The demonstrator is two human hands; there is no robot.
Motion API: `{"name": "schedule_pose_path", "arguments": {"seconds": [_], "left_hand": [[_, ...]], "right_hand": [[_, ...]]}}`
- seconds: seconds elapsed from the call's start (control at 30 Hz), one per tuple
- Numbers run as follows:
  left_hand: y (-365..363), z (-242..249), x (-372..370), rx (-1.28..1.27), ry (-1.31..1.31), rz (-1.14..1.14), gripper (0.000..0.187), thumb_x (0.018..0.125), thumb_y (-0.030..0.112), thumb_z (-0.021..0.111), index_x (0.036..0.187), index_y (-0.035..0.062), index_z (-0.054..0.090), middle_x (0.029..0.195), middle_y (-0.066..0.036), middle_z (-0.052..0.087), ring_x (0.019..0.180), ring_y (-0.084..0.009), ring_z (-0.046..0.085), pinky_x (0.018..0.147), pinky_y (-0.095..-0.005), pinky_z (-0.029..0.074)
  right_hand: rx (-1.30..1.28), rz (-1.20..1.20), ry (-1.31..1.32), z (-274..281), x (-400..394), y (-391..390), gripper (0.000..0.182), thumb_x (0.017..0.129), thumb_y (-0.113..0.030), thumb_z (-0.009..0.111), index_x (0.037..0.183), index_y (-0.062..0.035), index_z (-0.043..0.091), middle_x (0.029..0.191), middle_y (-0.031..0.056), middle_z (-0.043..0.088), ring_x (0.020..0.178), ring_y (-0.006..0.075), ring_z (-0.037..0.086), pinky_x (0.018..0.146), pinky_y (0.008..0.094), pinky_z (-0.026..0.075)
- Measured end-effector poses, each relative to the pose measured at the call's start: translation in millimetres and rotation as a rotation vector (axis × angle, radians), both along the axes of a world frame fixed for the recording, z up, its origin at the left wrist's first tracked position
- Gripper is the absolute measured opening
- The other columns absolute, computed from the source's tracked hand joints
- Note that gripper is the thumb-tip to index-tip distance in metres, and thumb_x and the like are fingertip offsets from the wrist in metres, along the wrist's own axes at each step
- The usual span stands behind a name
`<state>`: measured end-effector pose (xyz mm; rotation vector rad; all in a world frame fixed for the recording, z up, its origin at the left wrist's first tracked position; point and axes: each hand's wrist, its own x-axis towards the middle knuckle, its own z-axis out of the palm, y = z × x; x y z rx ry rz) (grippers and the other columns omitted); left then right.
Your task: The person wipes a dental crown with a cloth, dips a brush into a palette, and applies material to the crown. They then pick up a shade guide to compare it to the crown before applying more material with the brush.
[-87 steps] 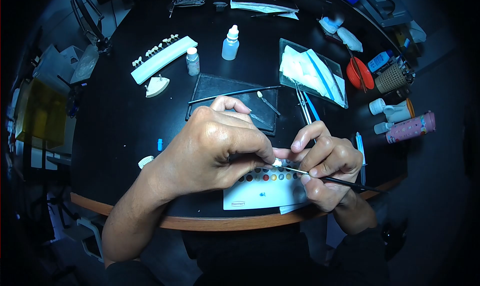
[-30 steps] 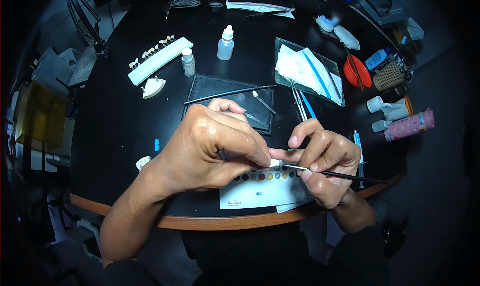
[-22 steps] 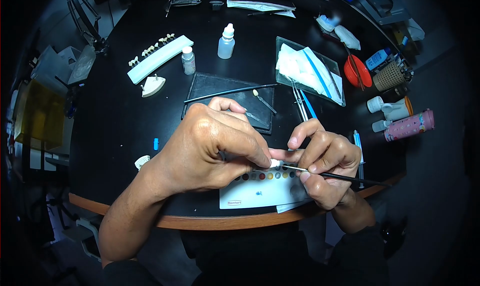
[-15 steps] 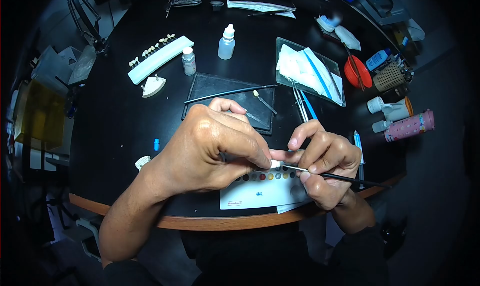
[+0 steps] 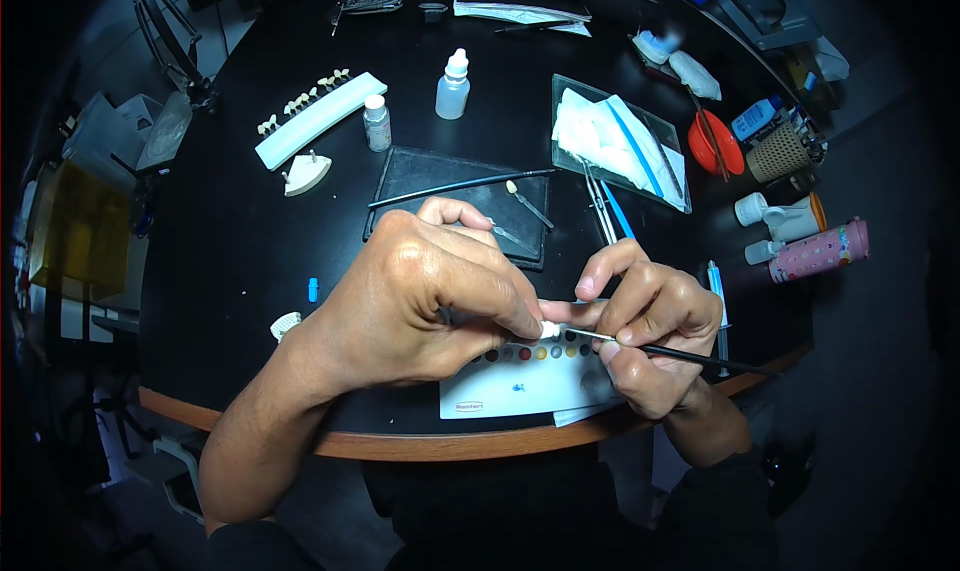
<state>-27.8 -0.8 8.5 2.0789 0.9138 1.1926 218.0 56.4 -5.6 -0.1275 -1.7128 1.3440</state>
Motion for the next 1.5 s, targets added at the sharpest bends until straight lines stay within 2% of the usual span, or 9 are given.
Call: {"name": "schedule_pose_path", "arguments": {"seconds": [0.93, 1.03, 1.13, 1.17, 1.2, 1.27, 1.3, 1.43, 1.5], "left_hand": [[1, -1, -2, -0.013, 0.007, -0.028, 0.019, 0.072, 0.002, 0.087, 0.083, 0.0169, 0.084, 0.086, 0.001, 0.081, 0.084, -0.0095, 0.074, 0.099, -0.0372, 0.041], [0, -1, 0, -0.013, 0.003, -0.012, 0.016, 0.074, 0.001, 0.086, 0.082, 0.0150, 0.083, 0.085, 0.001, 0.081, 0.081, -0.0097, 0.074, 0.099, -0.0371, 0.042], [1, -2, 1, -0.016, -0.003, 0.053, 0.011, 0.074, 0.002, 0.086, 0.081, 0.0102, 0.082, 0.084, -0.002, 0.081, 0.077, -0.0120, 0.074, 0.097, -0.0389, 0.045], [1, -1, 1, -0.040, -0.022, 0.075, 0.010, 0.074, 0.003, 0.086, 0.081, 0.0087, 0.081, 0.083, -0.004, 0.080, 0.076, -0.0131, 0.074, 0.095, -0.0390, 0.047], [1, -1, 1, -0.063, -0.040, 0.098, 0.009, 0.074, 0.004, 0.087, 0.080, 0.0072, 0.081, 0.082, -0.006, 0.080, 0.074, -0.0141, 0.074, 0.093, -0.0391, 0.049], [2, 1, 2, -0.135, -0.088, 0.130, 0.010, 0.074, 0.006, 0.087, 0.080, 0.0049, 0.080, 0.081, -0.008, 0.080, 0.073, -0.0157, 0.074, 0.090, -0.0386, 0.052], [3, 2, 3, -0.184, -0.118, 0.137, 0.010, 0.074, 0.006, 0.087, 0.080, 0.0041, 0.080, 0.080, -0.009, 0.079, 0.072, -0.0163, 0.074, 0.088, -0.0381, 0.053], [4, -1, 2, -0.158, -0.112, 0.142, 0.009, 0.076, 0.007, 0.087, 0.080, 0.0034, 0.079, 0.077, -0.011, 0.078, 0.070, -0.0167, 0.074, 0.084, -0.0349, 0.055], [4, -2, 2, -0.136, -0.101, 0.138, 0.009, 0.076, 0.007, 0.087, 0.080, 0.0035, 0.079, 0.076, -0.010, 0.078, 0.071, -0.0165, 0.074, 0.088, -0.0362, 0.054]], "right_hand": [[-0.012, -0.036, -0.016, 1, -2, -2, 0.013, 0.070, 0.009, 0.064, 0.068, -0.0010, 0.057, 0.072, 0.0116, 0.065, 0.102, 0.0308, 0.068, 0.082, 0.0480, 0.070], [-0.048, -0.051, -0.013, 4, -3, -5, 0.013, 0.069, 0.009, 0.065, 0.070, -0.0017, 0.058, 0.071, 0.0101, 0.064, 0.101, 0.0284, 0.067, 0.085, 0.0473, 0.069], [0.213, -0.144, -0.079, 8, -1, -1, 0.013, 0.069, 0.007, 0.067, 0.072, -0.0032, 0.060, 0.073, 0.0095, 0.067, 0.099, 0.0259, 0.064, 0.091, 0.0476, 0.066], [0.307, -0.160, -0.119, 12, 0, -1, 0.014, 0.069, 0.004, 0.072, 0.075, -0.0052, 0.064, 0.076, 0.0094, 0.070, 0.097, 0.0250, 0.062, 0.097, 0.0486, 0.062], [0.371, -0.188, -0.156, 14, 2, -4, 0.015, 0.071, 0.001, 0.078, 0.078, -0.0068, 0.069, 0.080, 0.0081, 0.073, 0.099, 0.0257, 0.063, 0.103, 0.0522, 0.058], [0.507, -0.165, -0.232, 21, 3, -7, 0.018, 0.077, 0.002, 0.078, 0.088, -0.0098, 0.071, 0.081, 0.0064, 0.071, 0.106, 0.0243, 0.054, 0.113, 0.0609, 0.048], [0.496, -0.198, -0.224, 18, 3, -9, 0.020, 0.074, -0.011, 0.091, 0.091, -0.0135, 0.080, 0.088, 0.0008, 0.077, 0.106, 0.0226, 0.062, 0.114, 0.0578, 0.047], [0.554, -0.206, -0.274, 19, 3, -11, 0.023, 0.074, -0.018, 0.093, 0.095, -0.0175, 0.083, 0.094, -0.0021, 0.079, 0.109, 0.0199, 0.062, 0.119, 0.0593, 0.041], [0.574, -0.214, -0.287, 18, 3, -11, 0.023, 0.074, -0.018, 0.093, 0.094, -0.0178, 0.083, 0.094, -0.0022, 0.079, 0.109, 0.0195, 0.062, 0.119, 0.0584, 0.042]]}}
